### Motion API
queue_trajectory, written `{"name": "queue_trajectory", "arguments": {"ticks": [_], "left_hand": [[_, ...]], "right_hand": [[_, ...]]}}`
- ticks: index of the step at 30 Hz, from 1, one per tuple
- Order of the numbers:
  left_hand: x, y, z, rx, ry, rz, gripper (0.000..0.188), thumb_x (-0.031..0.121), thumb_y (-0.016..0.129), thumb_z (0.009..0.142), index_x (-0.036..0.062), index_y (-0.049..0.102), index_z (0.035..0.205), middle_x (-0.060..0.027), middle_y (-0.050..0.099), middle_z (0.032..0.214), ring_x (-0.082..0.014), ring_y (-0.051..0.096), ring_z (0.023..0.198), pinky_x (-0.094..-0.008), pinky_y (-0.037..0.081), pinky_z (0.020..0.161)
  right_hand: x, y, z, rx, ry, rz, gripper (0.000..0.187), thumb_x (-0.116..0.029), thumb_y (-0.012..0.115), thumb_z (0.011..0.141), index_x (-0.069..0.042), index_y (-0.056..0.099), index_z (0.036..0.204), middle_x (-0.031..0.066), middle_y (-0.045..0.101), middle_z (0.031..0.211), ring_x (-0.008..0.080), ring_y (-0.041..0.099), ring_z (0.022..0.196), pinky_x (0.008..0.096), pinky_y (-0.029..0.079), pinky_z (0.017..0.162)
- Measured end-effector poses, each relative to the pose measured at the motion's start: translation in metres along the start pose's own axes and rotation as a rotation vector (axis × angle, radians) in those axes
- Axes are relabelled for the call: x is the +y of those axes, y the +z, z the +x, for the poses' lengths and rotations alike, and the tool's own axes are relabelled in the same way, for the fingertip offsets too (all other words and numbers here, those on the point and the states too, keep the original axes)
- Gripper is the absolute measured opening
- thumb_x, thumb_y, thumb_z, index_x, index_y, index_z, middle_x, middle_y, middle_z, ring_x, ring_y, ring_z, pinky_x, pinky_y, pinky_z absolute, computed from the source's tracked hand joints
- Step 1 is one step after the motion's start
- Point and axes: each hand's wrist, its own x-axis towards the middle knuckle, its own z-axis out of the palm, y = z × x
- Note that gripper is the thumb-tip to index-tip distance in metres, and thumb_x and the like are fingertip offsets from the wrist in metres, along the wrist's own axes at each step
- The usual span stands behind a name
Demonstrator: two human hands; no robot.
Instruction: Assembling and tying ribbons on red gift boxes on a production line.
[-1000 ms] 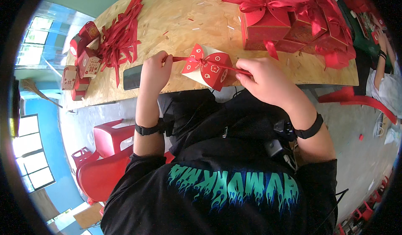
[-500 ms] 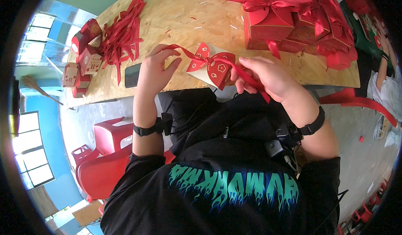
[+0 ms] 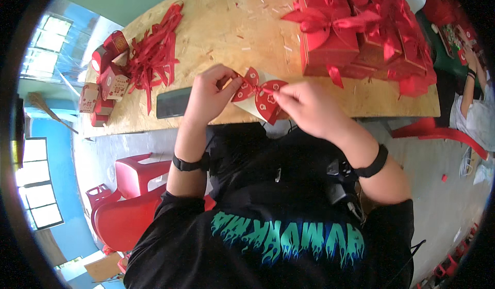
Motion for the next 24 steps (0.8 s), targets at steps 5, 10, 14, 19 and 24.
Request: {"name": "queue_trajectory", "arguments": {"ticks": [5, 10, 14, 19, 24], "left_hand": [[-0.006, 0.003, -0.003, 0.055, 0.076, 0.032, 0.012, 0.009, 0.079, 0.082, -0.0018, 0.073, 0.084, -0.0058, 0.059, 0.07, -0.012, 0.047, 0.057, -0.0283, 0.036, 0.052], [-0.01, 0.004, -0.002, 0.146, 0.129, 0.226, 0.012, 0.015, 0.079, 0.079, 0.003, 0.076, 0.082, -0.0086, 0.067, 0.08, -0.0276, 0.066, 0.068, -0.0346, 0.052, 0.06], [-0.021, 0.009, 0.008, 0.167, 0.097, 0.17, 0.016, 0.017, 0.081, 0.08, 0.002, 0.075, 0.081, -0.0097, 0.067, 0.082, -0.0278, 0.066, 0.07, -0.0351, 0.052, 0.061], [-0.006, 0.009, 0.01, 0.09, 0.093, -0.033, 0.025, 0.019, 0.084, 0.079, -0.0014, 0.07, 0.079, -0.0111, 0.063, 0.078, -0.0253, 0.062, 0.068, -0.0347, 0.049, 0.061], [0.006, 0.002, 0.009, -0.105, 0.263, -0.13, 0.033, 0.021, 0.084, 0.08, -0.0035, 0.062, 0.08, -0.0081, 0.056, 0.078, -0.0185, 0.051, 0.067, -0.0307, 0.041, 0.06]], "right_hand": [[0.003, -0.005, -0.01, 0.035, -0.051, -0.166, 0.03, -0.018, 0.061, 0.097, 0.003, 0.063, 0.075, 0.0212, 0.054, 0.062, 0.0286, 0.056, 0.054, 0.0384, 0.039, 0.055], [0.012, -0.014, -0.007, -0.207, 0.064, 0.264, 0.031, -0.018, 0.052, 0.098, 0.0, 0.068, 0.077, 0.0011, 0.054, 0.061, 0.0105, 0.045, 0.055, 0.0305, 0.036, 0.053], [0.012, -0.019, -0.003, -0.406, 0.12, 1.008, 0.035, -0.01, 0.034, 0.096, 0.001, 0.067, 0.101, 0.001, 0.052, 0.069, 0.0054, 0.032, 0.054, 0.0226, 0.03, 0.05], [-0.018, -0.013, 0.004, -0.226, 0.254, 0.826, 0.037, -0.005, 0.035, 0.098, 0.001, 0.068, 0.115, 0.0001, 0.055, 0.075, 0.0038, 0.034, 0.055, 0.0209, 0.03, 0.05], [-0.012, 0.004, 0.011, 0.042, 0.0, 0.41, 0.029, -0.001, 0.054, 0.097, -0.001, 0.07, 0.121, -0.0013, 0.058, 0.076, 0.0059, 0.055, 0.068, 0.0249, 0.046, 0.06]]}}
